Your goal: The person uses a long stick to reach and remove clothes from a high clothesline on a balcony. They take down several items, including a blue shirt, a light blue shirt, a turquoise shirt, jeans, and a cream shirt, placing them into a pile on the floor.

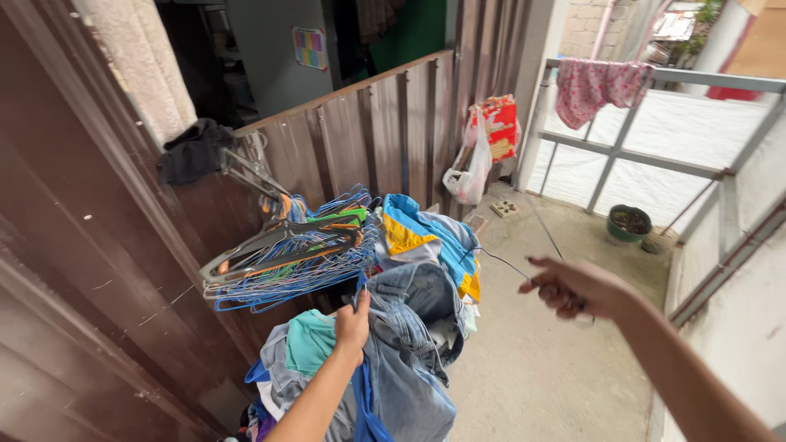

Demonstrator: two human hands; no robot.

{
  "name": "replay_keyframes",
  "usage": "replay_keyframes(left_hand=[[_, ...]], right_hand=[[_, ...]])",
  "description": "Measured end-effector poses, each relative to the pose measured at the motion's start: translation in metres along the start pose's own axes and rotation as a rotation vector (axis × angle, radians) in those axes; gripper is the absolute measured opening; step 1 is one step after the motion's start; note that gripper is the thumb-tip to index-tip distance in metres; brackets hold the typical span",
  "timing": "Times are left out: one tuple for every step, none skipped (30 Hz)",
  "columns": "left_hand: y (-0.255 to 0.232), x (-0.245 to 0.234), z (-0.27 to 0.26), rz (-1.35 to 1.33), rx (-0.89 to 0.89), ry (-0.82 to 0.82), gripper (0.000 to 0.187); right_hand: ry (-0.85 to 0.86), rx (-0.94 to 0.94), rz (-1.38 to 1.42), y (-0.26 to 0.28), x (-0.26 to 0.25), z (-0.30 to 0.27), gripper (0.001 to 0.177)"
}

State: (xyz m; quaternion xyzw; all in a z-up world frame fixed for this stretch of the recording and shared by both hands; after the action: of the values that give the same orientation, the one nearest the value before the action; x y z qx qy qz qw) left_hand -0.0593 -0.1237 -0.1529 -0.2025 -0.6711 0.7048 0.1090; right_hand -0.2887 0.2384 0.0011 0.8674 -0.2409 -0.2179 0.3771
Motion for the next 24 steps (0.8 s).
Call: replay_keyframes(left_hand=[[0.004,0.004,-0.001,0.014,-0.011,0.018,0.059],[0.008,0.011,-0.005,0.027,-0.023,0.037,0.060],[0.011,0.019,-0.008,0.040,-0.034,0.056,0.062],[0.010,0.024,-0.012,0.042,-0.018,0.065,0.063],[0.009,0.030,-0.016,0.044,-0.002,0.073,0.065],[0.006,0.034,-0.018,0.046,0.014,0.080,0.067],[0.004,0.037,-0.021,0.046,0.022,0.089,0.067],[0.002,0.039,-0.023,0.045,0.030,0.094,0.067],[-0.001,0.039,-0.025,0.044,0.038,0.099,0.068],[-0.001,0.038,-0.028,0.043,0.037,0.107,0.066],[-0.001,0.036,-0.031,0.042,0.035,0.114,0.063],[-0.004,0.029,-0.029,0.037,0.039,0.109,0.061],[-0.006,0.022,-0.026,0.026,0.040,0.114,0.061],[-0.005,0.013,-0.024,0.016,0.036,0.118,0.061],[-0.002,0.005,-0.022,0.006,0.031,0.122,0.061],[-0.004,-0.002,-0.020,-0.018,0.048,0.133,0.059],[-0.004,-0.009,-0.019,-0.041,0.066,0.143,0.056],[-0.007,-0.016,-0.015,-0.064,0.085,0.155,0.054],[-0.012,-0.019,-0.012,-0.116,0.121,0.197,0.049],[-0.014,-0.025,-0.013,-0.164,0.153,0.239,0.045],[-0.017,-0.030,-0.014,-0.210,0.186,0.282,0.042],[-0.010,-0.038,-0.015,-0.177,0.135,0.281,0.047],[-0.004,-0.045,-0.016,-0.143,0.084,0.280,0.052],[0.001,-0.051,-0.017,-0.111,0.032,0.283,0.058]], right_hand=[[-0.054,0.016,-0.055,0.011,-0.008,-0.006,0.065],[-0.117,0.056,-0.273,0.018,-0.016,-0.010,0.070],[-0.178,0.097,-0.490,0.023,-0.024,-0.011,0.076],[-0.237,0.138,-0.709,0.026,-0.031,-0.010,0.082],[-0.230,0.184,-0.790,0.021,-0.031,-0.004,0.084],[-0.221,0.229,-0.870,0.016,-0.028,0.005,0.087],[-0.211,0.273,-0.950,0.009,-0.026,0.017,0.090],[-0.284,0.263,-1.045,0.009,-0.023,0.031,0.082],[-0.358,0.251,-1.140,0.009,-0.019,0.045,0.075],[-0.426,0.232,-1.238,0.011,-0.017,0.055,0.067],[-0.566,0.118,-1.163,0.021,-0.023,0.055,0.064],[-0.702,-0.013,-1.085,0.037,-0.028,0.051,0.061],[-0.832,-0.144,-0.998,0.057,-0.029,0.045,0.058],[-0.876,-0.349,-0.970,0.078,-0.012,0.041,0.050],[-0.913,-0.555,-0.932,0.096,0.009,0.032,0.045],[-0.948,-0.765,-0.881,0.115,0.030,0.018,0.041],[-0.932,-0.896,-0.851,0.130,0.054,0.011,0.035],[-0.915,-1.026,-0.816,0.146,0.082,0.005,0.031],[-0.894,-1.155,-0.778,0.161,0.110,-0.001,0.030],[-0.921,-1.147,-0.874,0.173,0.139,0.003,0.033],[-0.949,-1.137,-0.970,0.185,0.166,0.009,0.036],[-0.979,-1.125,-1.065,0.195,0.191,0.014,0.040],[-0.948,-1.150,-1.035,0.208,0.211,0.018,0.039],[-0.920,-1.171,-1.006,0.219,0.230,0.023,0.038]])
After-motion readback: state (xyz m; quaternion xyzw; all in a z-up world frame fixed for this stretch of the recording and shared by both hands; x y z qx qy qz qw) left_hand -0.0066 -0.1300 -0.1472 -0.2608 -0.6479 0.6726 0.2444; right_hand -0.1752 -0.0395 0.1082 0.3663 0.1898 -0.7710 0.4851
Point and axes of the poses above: each hand's wrist, its own z-axis towards the middle knuckle, its own x-axis out of the palm, y = z × x, the point moved 10 cm from there along z, towards the middle knuckle, and after that the axes turned 4 degrees about x, right-handed, at the moved point
